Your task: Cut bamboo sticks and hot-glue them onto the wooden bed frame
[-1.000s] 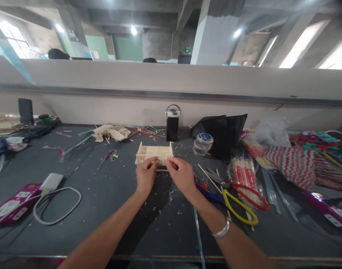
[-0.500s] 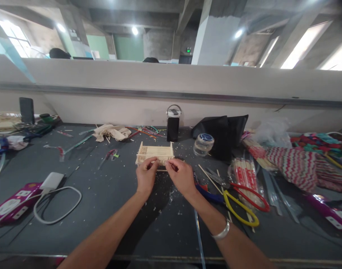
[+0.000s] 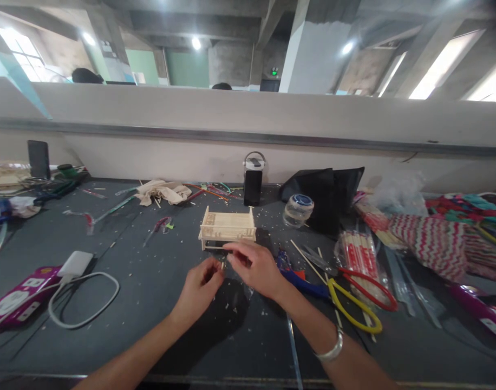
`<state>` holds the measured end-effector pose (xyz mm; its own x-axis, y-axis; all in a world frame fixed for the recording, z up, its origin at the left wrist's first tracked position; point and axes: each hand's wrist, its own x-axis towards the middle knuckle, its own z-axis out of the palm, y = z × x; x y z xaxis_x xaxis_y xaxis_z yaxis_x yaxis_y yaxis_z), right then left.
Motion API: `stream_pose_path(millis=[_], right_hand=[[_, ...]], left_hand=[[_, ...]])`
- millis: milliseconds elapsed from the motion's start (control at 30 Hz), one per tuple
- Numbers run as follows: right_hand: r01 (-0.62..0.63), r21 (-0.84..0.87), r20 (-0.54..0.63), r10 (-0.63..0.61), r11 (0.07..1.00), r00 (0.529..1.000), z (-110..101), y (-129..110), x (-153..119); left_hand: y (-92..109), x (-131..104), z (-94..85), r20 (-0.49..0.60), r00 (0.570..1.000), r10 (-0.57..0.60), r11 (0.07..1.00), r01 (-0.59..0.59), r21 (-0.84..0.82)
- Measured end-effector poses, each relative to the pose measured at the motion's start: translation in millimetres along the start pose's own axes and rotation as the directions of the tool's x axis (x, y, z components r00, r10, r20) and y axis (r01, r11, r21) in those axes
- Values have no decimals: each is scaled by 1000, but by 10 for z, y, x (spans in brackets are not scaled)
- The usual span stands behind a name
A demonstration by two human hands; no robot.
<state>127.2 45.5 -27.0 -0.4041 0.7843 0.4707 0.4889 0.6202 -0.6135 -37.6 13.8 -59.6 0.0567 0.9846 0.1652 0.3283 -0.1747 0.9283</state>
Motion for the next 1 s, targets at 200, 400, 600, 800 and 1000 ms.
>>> stream_pose_path(millis=[200, 400, 600, 800, 1000], right_hand=[[46, 70, 242, -62, 996, 968, 19, -97, -45], [-8, -84, 445, 45, 996, 895, 63, -21, -26], [19, -269, 529, 131, 963, 838, 165, 90, -15], [67, -274, 514, 88, 959, 853, 170, 138, -39], [60, -239, 489, 67, 969, 869, 217, 170, -41]], left_hand=[[92, -49, -332, 257, 966, -2, 980, -49, 193], [-100, 1030, -1032, -147, 986, 78, 836, 16, 548], [-461, 2268, -1032, -66, 996, 66, 636, 9, 772], [-660, 2524, -840, 8, 997, -80, 573, 39, 818], [-553, 2298, -942, -13, 998, -63, 620, 49, 783]])
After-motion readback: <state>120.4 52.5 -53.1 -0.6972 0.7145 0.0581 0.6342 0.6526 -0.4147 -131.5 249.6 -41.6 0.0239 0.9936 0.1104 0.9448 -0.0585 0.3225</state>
